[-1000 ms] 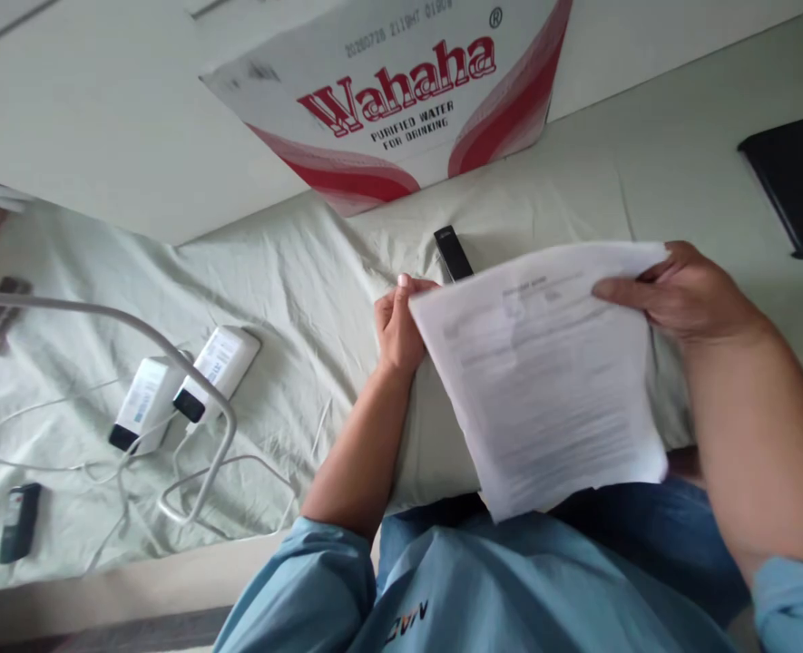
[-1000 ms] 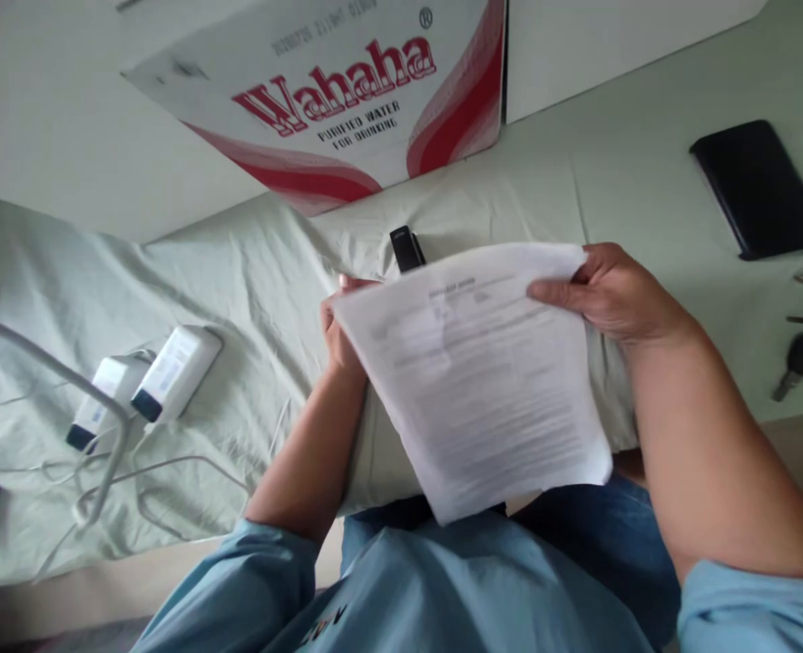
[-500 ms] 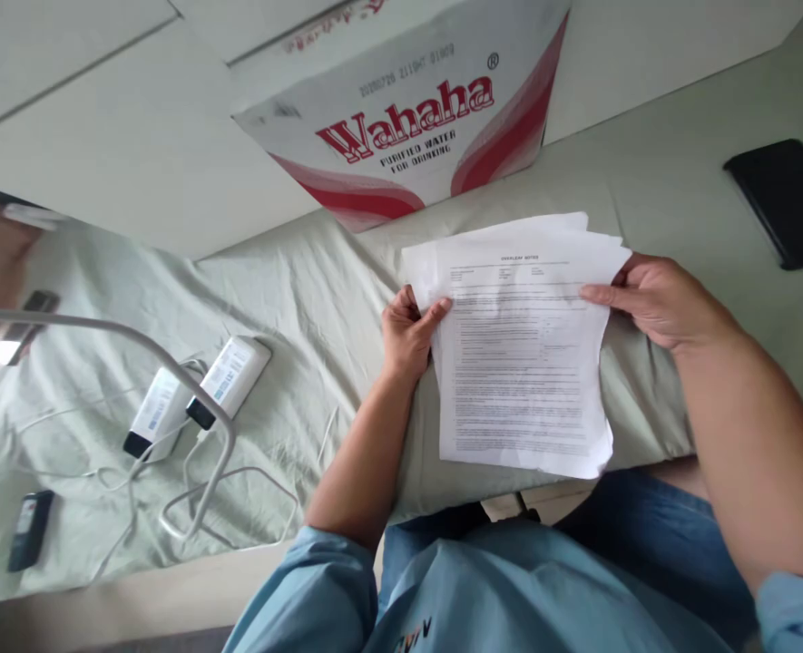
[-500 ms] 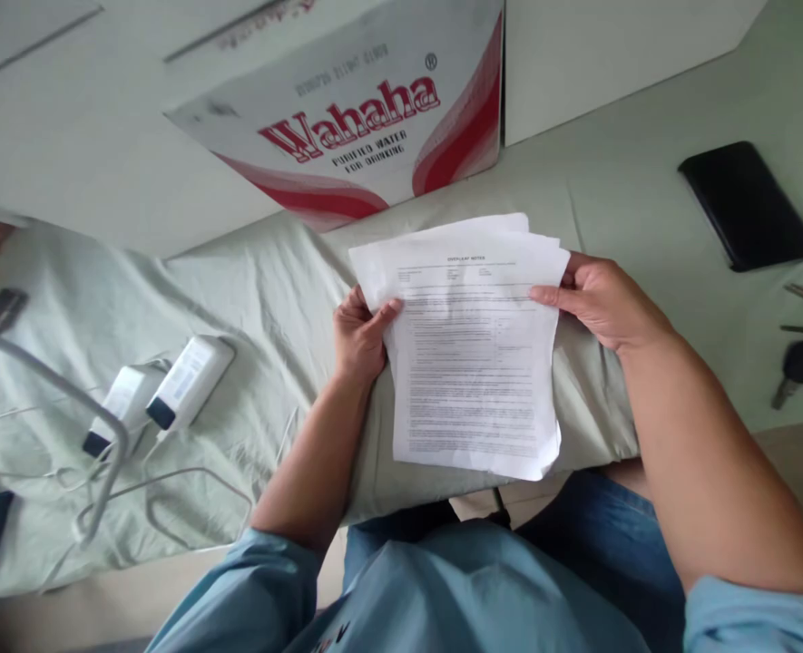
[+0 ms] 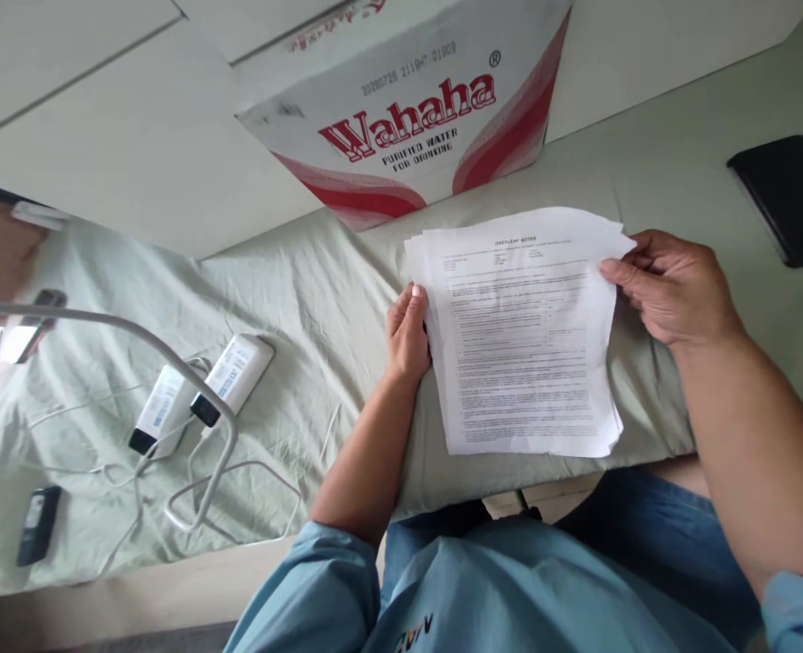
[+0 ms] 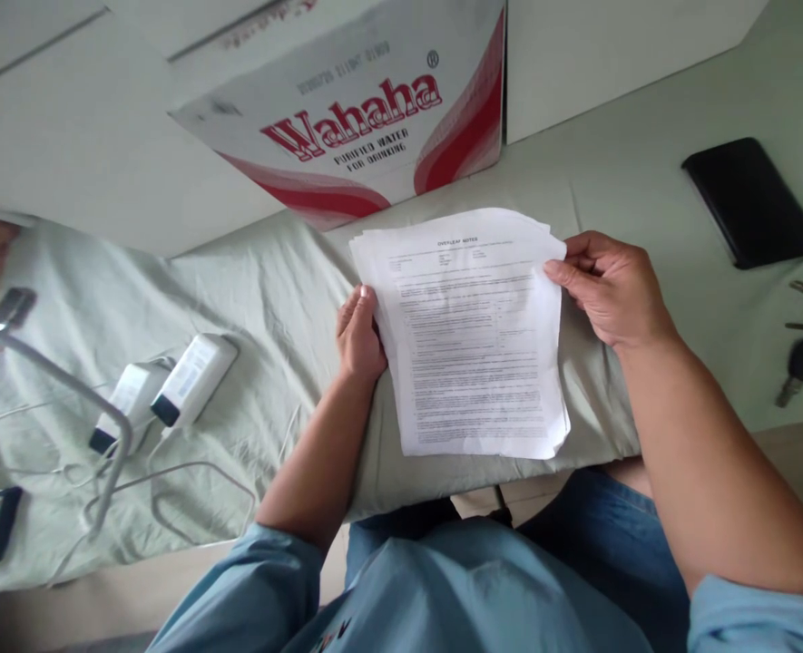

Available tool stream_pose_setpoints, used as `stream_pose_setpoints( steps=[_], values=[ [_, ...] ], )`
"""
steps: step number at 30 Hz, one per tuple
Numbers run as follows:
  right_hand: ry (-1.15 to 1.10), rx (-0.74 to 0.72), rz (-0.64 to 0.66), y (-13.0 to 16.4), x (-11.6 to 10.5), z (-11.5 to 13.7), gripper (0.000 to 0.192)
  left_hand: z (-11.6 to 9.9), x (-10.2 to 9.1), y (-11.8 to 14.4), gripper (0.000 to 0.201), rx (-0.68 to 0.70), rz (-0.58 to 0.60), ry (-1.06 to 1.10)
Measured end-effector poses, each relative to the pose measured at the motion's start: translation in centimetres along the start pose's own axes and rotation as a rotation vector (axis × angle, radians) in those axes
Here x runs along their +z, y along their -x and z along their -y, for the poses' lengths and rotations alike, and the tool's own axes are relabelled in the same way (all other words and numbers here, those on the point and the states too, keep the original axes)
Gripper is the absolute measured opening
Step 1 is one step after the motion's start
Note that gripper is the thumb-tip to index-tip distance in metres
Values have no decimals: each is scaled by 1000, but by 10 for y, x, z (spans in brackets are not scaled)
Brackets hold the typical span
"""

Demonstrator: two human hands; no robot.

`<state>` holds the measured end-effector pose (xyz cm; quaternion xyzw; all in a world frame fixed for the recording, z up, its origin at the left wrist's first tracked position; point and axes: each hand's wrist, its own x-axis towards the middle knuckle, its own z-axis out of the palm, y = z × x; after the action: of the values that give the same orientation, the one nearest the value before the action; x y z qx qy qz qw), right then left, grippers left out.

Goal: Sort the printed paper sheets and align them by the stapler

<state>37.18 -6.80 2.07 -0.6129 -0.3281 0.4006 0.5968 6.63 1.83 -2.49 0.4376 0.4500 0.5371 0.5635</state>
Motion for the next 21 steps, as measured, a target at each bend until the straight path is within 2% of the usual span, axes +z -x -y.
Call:
stream_pose_setpoints(
  steps=[6, 13, 21],
  values=[
    [-16, 50, 3, 2, 7, -1, 54, -5, 2, 3, 45, 36, 35, -114],
    [-40, 81, 32, 3, 10, -9, 41, -7, 5, 5, 42, 31, 72, -54],
    [-41, 51, 27, 3, 11, -12, 40, -7, 5, 5, 41, 28, 84, -59]
  ],
)
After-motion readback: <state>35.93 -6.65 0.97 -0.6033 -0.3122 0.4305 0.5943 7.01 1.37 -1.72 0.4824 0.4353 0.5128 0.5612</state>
